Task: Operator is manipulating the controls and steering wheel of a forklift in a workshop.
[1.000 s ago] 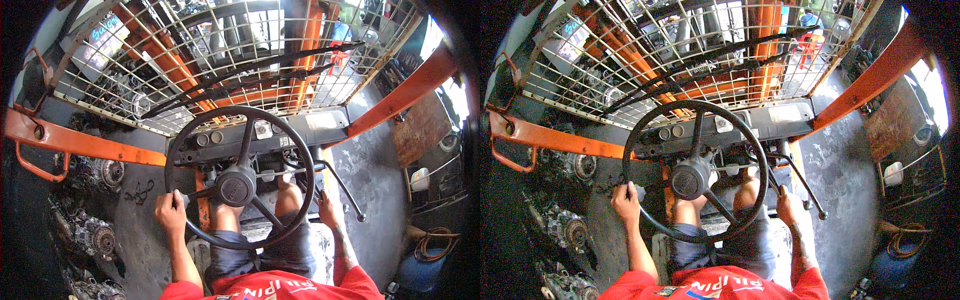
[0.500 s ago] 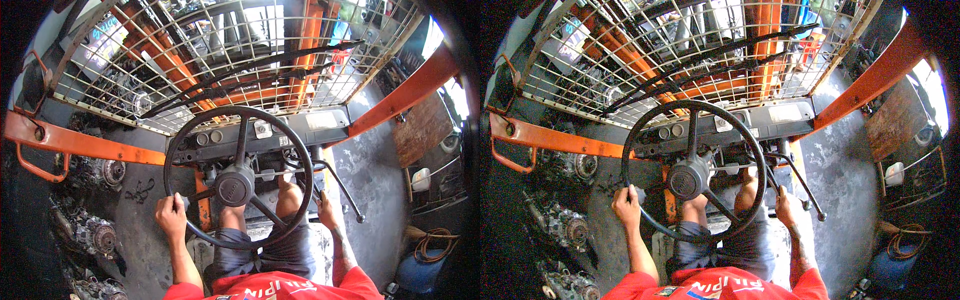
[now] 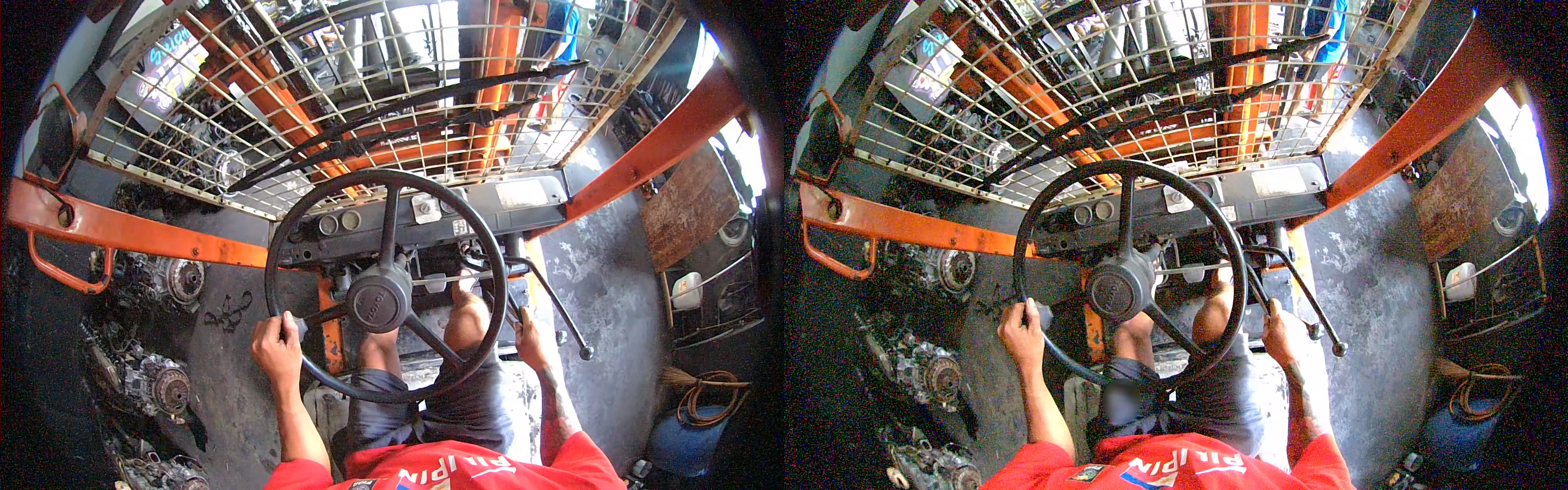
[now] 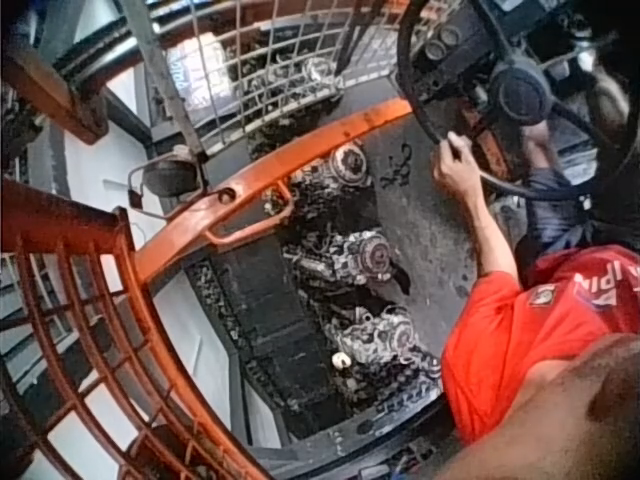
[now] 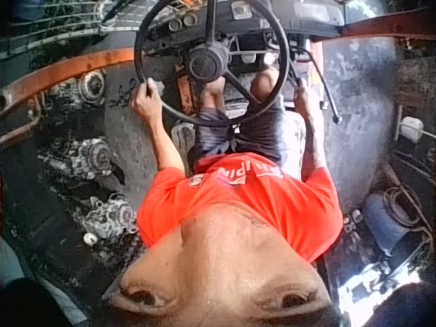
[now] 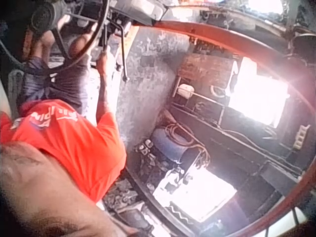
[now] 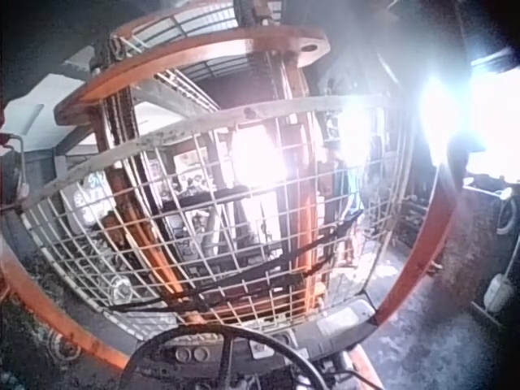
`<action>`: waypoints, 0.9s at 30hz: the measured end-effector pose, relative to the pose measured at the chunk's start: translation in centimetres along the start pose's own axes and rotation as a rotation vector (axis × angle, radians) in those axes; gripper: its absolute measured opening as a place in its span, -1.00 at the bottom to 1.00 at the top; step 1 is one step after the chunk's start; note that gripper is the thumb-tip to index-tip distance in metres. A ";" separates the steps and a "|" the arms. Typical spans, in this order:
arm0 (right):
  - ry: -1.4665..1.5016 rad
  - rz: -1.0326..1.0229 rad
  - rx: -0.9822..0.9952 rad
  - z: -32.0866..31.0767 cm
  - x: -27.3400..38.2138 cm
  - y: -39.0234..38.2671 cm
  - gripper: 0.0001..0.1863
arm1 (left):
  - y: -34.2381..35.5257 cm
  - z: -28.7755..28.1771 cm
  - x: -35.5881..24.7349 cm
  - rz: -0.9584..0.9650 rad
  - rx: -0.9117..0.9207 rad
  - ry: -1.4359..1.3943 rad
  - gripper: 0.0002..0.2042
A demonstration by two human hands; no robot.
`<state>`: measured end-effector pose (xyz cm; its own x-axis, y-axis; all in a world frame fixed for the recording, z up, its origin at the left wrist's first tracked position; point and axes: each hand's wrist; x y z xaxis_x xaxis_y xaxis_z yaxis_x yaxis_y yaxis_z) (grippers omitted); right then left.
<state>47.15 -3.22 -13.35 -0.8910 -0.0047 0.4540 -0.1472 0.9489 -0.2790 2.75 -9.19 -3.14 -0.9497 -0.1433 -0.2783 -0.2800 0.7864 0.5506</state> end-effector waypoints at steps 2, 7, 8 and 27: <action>-0.015 -0.023 -0.079 0.1 0.0 0.0 -0.76 | 0.0 0.0 0.1 -0.017 0.030 -0.002 -0.73; 0.080 0.099 0.090 -0.7 0.7 -0.1 -0.59 | -0.1 0.0 0.2 0.024 -0.005 0.013 -0.74; 0.085 0.070 0.016 -0.8 0.8 -0.1 -0.59 | -0.2 0.0 0.2 0.015 0.016 0.026 -0.75; 0.099 0.102 0.055 0.0 0.3 -0.1 -0.64 | -0.2 0.2 0.4 0.010 -0.011 -0.048 -0.73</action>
<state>46.92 -3.33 -13.15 -0.8565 0.1248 0.5009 -0.0836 0.9239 -0.3733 2.50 -9.30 -3.56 -0.9447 -0.1063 -0.3103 -0.2726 0.7807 0.5623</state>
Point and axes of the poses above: each hand's wrist, its own y-axis towards the middle knuckle, its own z-axis out of the palm, x = y × z, and after that the axes turned 8 degrees about x, right-handed
